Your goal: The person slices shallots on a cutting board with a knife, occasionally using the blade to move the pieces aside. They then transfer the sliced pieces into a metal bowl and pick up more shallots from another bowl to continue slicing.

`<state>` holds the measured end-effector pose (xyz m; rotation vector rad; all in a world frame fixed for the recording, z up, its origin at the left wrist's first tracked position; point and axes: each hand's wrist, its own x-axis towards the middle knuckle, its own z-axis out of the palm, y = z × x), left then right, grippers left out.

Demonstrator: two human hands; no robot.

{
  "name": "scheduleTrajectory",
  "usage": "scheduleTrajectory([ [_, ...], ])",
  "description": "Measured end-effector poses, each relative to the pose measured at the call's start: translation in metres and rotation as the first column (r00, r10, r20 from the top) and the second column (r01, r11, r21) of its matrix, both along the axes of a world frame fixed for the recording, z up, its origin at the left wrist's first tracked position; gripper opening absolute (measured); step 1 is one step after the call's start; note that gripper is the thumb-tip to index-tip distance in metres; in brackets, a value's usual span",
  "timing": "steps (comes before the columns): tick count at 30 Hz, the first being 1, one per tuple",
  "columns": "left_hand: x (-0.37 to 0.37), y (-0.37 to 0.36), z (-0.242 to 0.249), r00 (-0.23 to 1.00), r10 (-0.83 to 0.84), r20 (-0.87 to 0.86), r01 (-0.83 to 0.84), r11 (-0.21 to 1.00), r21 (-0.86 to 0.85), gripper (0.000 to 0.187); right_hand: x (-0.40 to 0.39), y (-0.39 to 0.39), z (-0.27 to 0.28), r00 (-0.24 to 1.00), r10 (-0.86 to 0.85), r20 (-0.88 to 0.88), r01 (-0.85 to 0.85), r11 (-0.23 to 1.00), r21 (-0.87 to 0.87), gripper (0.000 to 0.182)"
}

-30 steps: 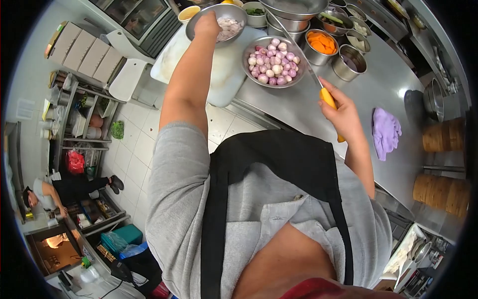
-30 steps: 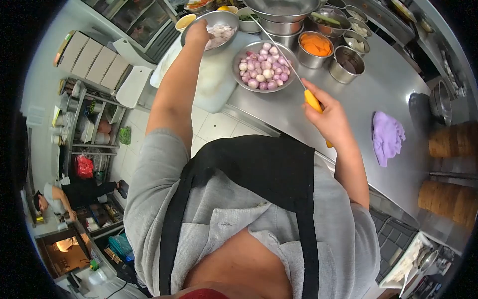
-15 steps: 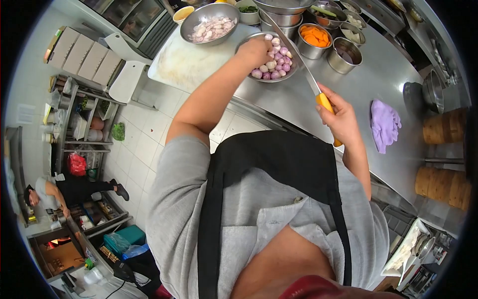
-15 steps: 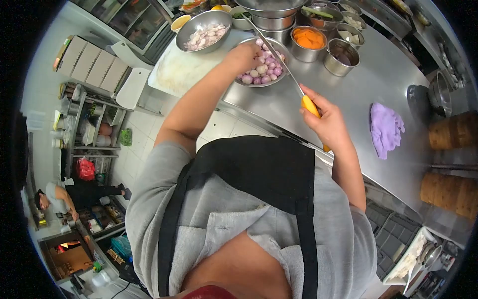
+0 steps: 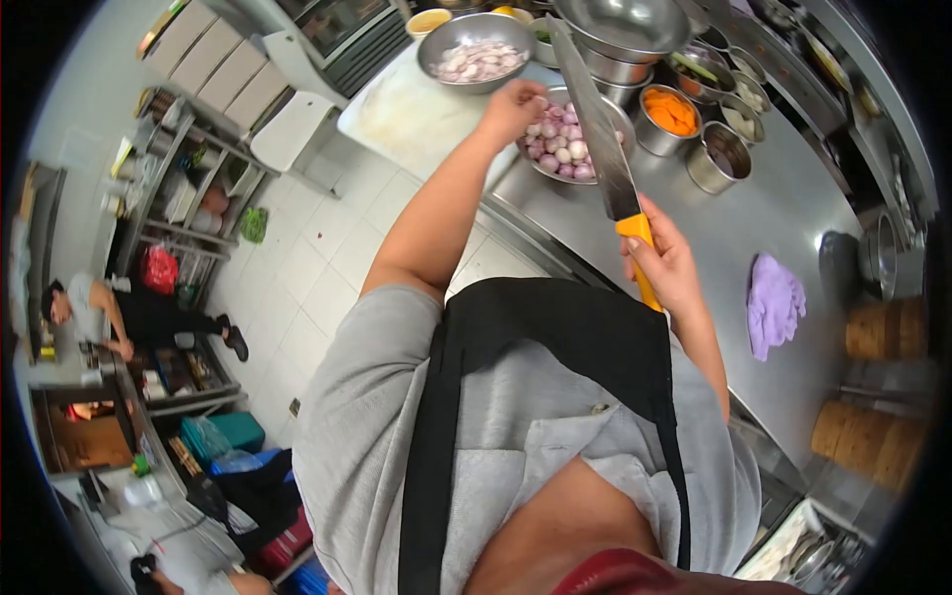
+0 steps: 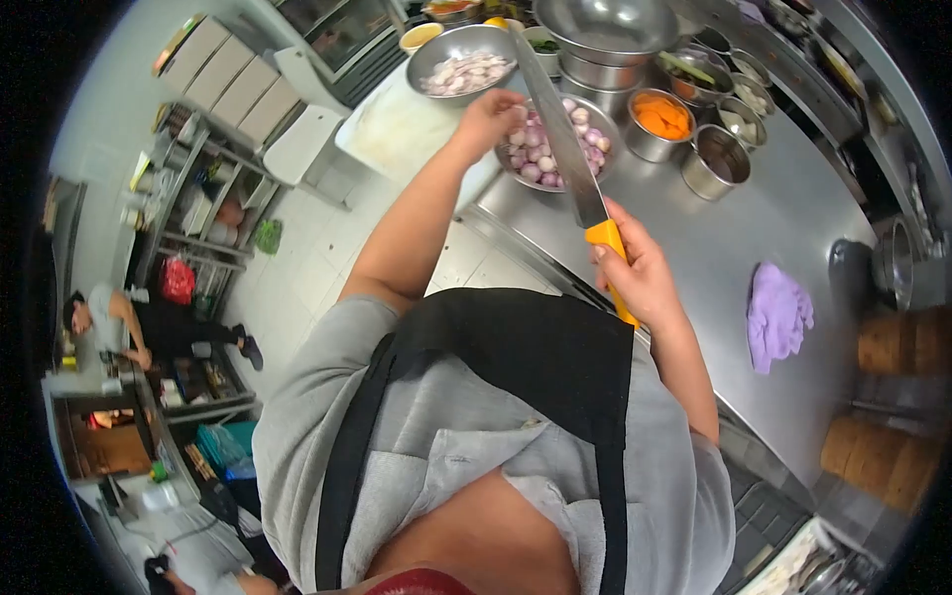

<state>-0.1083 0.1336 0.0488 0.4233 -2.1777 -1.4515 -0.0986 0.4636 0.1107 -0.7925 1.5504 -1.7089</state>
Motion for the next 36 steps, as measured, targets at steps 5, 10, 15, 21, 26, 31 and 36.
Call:
scheduleTrajectory([
  [5, 0.099, -0.051, -0.008, 0.978, 0.164, 0.133, -0.207, 0.862, 0.463, 0.035, 0.010, -0.050, -0.001, 0.985, 0.175, -0.003, -0.172, 0.972, 0.161, 0.052],
  [10, 0.134, -0.087, -0.061, 0.927, 0.316, 0.204, -0.336, 0.939, 0.069, 0.039, 0.016, -0.102, -0.025, 0.848, 0.375, -0.374, -0.232, 0.898, 0.375, 0.053],
  [15, 0.142, -0.069, -0.041, 0.829, 0.503, 0.245, -0.393, 0.835, -0.385, 0.045, 0.015, -0.134, -0.056, 0.668, 0.411, -0.621, -0.172, 0.896, 0.408, 0.055],
  [21, 0.143, -0.068, -0.036, 0.758, 0.588, 0.282, -0.475, 0.794, -0.379, 0.031, 0.022, -0.142, -0.041, 0.569, 0.554, -0.607, -0.115, 0.785, 0.608, 0.056],
  [26, 0.142, -0.078, -0.036, 0.785, 0.500, 0.366, -0.384, 0.856, -0.345, 0.031, 0.023, -0.138, -0.035, 0.571, 0.491, -0.658, -0.116, 0.841, 0.528, 0.055],
  [31, 0.138, -0.081, -0.038, 0.804, 0.483, 0.348, -0.325, 0.845, -0.424, 0.027, 0.029, -0.130, -0.021, 0.516, 0.549, -0.658, -0.106, 0.803, 0.587, 0.054],
  [36, 0.129, -0.078, -0.033, 0.729, 0.558, 0.396, -0.254, 0.758, -0.601, 0.024, 0.033, -0.125, -0.020, 0.429, 0.561, -0.707, -0.066, 0.801, 0.595, 0.053],
])
